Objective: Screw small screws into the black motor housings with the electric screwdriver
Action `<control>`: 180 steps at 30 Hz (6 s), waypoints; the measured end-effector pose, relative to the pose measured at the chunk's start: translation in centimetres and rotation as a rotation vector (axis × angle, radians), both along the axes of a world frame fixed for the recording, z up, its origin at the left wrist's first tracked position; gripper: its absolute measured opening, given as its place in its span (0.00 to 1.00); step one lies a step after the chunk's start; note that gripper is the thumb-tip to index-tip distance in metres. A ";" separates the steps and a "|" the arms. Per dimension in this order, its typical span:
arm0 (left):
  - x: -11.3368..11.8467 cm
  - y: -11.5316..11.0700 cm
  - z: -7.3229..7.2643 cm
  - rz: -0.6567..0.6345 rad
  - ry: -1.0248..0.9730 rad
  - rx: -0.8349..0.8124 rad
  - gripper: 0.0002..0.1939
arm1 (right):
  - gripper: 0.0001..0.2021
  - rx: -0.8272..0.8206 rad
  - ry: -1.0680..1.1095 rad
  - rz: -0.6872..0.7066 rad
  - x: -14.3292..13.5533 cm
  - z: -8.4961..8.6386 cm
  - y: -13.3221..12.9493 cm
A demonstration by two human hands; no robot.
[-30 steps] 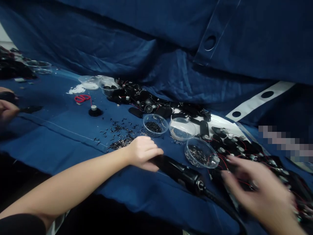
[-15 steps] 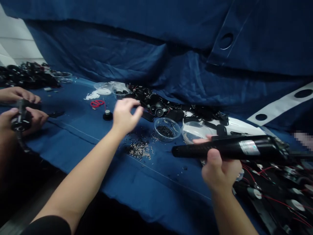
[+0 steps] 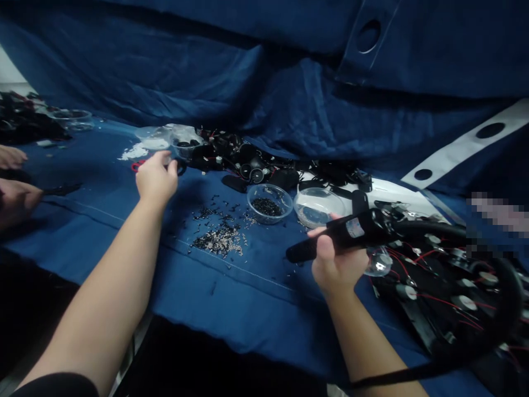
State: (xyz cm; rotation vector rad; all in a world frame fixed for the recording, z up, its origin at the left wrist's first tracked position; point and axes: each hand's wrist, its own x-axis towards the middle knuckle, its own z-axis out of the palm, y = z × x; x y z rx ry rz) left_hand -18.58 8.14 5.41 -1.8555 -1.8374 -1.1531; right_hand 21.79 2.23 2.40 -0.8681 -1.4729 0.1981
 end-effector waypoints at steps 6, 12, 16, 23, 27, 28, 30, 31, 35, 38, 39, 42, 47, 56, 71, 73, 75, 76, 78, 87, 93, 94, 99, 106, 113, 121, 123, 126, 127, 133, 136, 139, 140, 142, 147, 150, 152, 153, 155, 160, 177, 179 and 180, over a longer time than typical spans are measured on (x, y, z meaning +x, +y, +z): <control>9.1 -2.5 2.0 -0.376 0.103 0.109 0.18 | 0.18 -0.028 0.089 -0.035 0.3 0.0 0.1; 15.7 -4.4 -0.2 -0.867 0.372 -0.188 0.14 | 0.18 -0.093 0.026 -0.078 0.6 -0.7 0.4; 17.1 -4.3 -2.2 -0.892 0.412 -0.298 0.14 | 0.21 -0.142 0.004 -0.128 0.7 -1.1 0.7; 18.1 -3.9 -3.4 -0.874 0.336 -0.384 0.17 | 0.19 -0.172 -0.050 -0.158 0.8 -0.8 0.7; 17.8 -4.0 -2.9 -0.952 0.287 -0.402 0.18 | 0.19 -0.162 -0.109 -0.184 0.9 -0.7 0.7; 17.6 -3.9 -2.7 -0.965 0.278 -0.398 0.19 | 0.19 -0.153 -0.111 -0.183 0.9 -0.6 0.7; 16.9 -3.9 -2.2 -0.982 0.275 -0.377 0.21 | 0.19 -0.142 -0.107 -0.172 0.9 -0.6 0.6; 16.5 -3.8 -1.8 -0.987 0.266 -0.363 0.22 | 0.18 -0.145 -0.096 -0.164 0.8 -0.5 0.5; 14.0 -3.6 0.2 -0.919 0.072 -0.274 0.22 | 0.19 -0.194 -0.047 -0.128 0.9 -0.4 0.5; 12.0 -3.3 1.7 -0.742 -0.029 -0.226 0.14 | 0.16 -0.201 -0.040 -0.103 1.0 -0.3 0.5; 11.4 -3.2 2.1 -0.682 -0.015 -0.241 0.13 | 0.16 -0.186 -0.039 -0.096 1.0 -0.2 0.4; 10.1 -2.8 2.7 -0.568 0.113 -0.401 0.12 | 0.16 -0.089 -0.012 -0.072 0.8 0.3 0.2; 9.8 -2.4 2.2 -0.631 0.277 -0.755 0.11 | 0.19 0.108 0.096 -0.113 0.1 1.6 0.0; 11.2 -2.7 1.2 -0.708 0.335 -0.833 0.09 | 0.22 0.106 0.127 -0.100 0.2 1.3 0.3; 12.4 -2.4 0.6 -0.617 0.270 -0.714 0.16 | 0.17 0.230 0.106 -0.039 0.2 0.9 0.7; 12.2 -2.3 0.3 -0.673 0.283 -0.788 0.13 | 0.18 0.216 0.110 -0.024 0.2 1.0 0.7; 12.2 -2.1 -0.2 -0.714 0.314 -0.835 0.13 | 0.18 0.212 0.109 -0.022 0.2 1.1 0.6; 12.3 -2.1 -0.4 -0.726 0.329 -0.833 0.13 | 0.18 0.216 0.108 -0.020 0.2 1.1 0.6; 12.7 -2.0 -0.9 -0.738 0.358 -0.789 0.12 | 0.18 0.223 0.108 -0.016 0.1 1.1 0.6; 14.6 -2.3 -2.1 -0.633 0.415 -0.760 0.07 | 0.19 0.198 0.114 0.009 0.1 0.9 0.5; 13.9 -2.3 -2.2 -0.730 0.454 -0.659 0.10 | 0.18 0.197 0.112 0.001 0.2 0.9 0.5; 14.0 -2.3 -2.2 -0.725 0.452 -0.652 0.09 | 0.18 0.192 0.112 0.002 0.2 0.8 0.5; 14.6 -2.4 -2.3 -0.735 0.403 -0.698 0.08 | 0.19 0.169 0.143 0.027 0.1 0.4 0.6; 15.4 -3.9 -0.6 -0.879 0.178 -0.806 0.12 | 0.20 0.277 0.099 0.010 0.1 0.1 0.2; 17.7 -4.7 -1.7 -0.919 0.190 -0.698 0.21 | 0.21 0.259 0.106 0.046 -0.2 0.0 -0.4; 16.1 -4.0 -1.6 -0.935 0.046 -0.534 0.20 | 0.18 0.282 0.251 0.071 -0.1 0.7 0.3; 15.7 -3.5 -1.2 -0.806 -0.011 -0.402 0.15 | 0.18 0.263 0.252 0.093 0.0 0.9 0.3; 15.5 -1.5 -0.2 -0.624 0.005 -0.292 0.14 | 0.19 0.241 0.228 0.102 -0.3 1.1 0.1; 15.5 -0.4 0.2 -0.579 0.074 -0.315 0.14 | 0.19 0.237 0.220 0.103 -0.5 1.1 0.0; 17.2 6.2 1.5 -0.559 0.468 -0.697 0.12 | 0.22 0.222 0.213 0.130 -1.9 0.5 -0.4; 18.3 8.0 1.2 -0.560 0.522 -0.794 0.10 | 0.24 0.261 0.202 0.128 -1.9 0.2 -0.5; 19.3 8.6 0.9 -0.504 0.567 -0.854 0.08 | 0.23 0.278 0.207 0.120 -1.5 0.5 -0.5; 19.5 8.8 0.9 -0.487 0.583 -0.872 0.07 | 0.22 0.279 0.205 0.120 -1.4 0.6 -0.5; 19.8 9.0 0.8 -0.465 0.612 -0.903 0.08 | 0.21 0.278 0.195 0.113 -1.4 0.8 -0.5; 20.4 9.6 0.5 -0.423 0.654 -0.950 0.08 | 0.21 0.276 0.166 0.053 -1.4 0.8 -0.5; 20.8 9.4 0.5 -0.406 0.650 -0.935 0.09 | 0.21 0.274 0.145 0.044 -1.4 0.8 -0.5; 21.0 9.0 0.8 -0.411 0.631 -0.895 0.09 | 0.21 0.272 0.145 0.057 -1.3 0.8 -0.5; 21.0 8.7 1.1 -0.418 0.614 -0.863 0.09 | 0.21 0.271 0.149 0.067 -1.3 0.8 -0.5; 20.7 7.8 1.8 -0.436 0.562 -0.780 0.09 | 0.20 0.273 0.166 0.084 -1.2 0.8 -0.4; 18.5 2.9 3.7 -0.492 0.347 -0.583 0.14 | 0.19 0.289 0.229 0.053 -1.0 0.9 -0.3; 17.5 -8.8 -2.3 -0.459 -0.129 -0.684 0.12 | 0.19 0.294 0.111 0.083 -0.5 -1.2 -0.1; 17.9 -7.5 -2.4 -0.508 -0.172 -0.687 0.13 | 0.20 0.266 0.142 0.117 -0.8 -1.6 -0.3; 18.0 -6.8 -2.4 -0.536 -0.191 -0.674 0.14 | 0.21 0.248 0.155 0.136 -1.0 -1.7 -0.4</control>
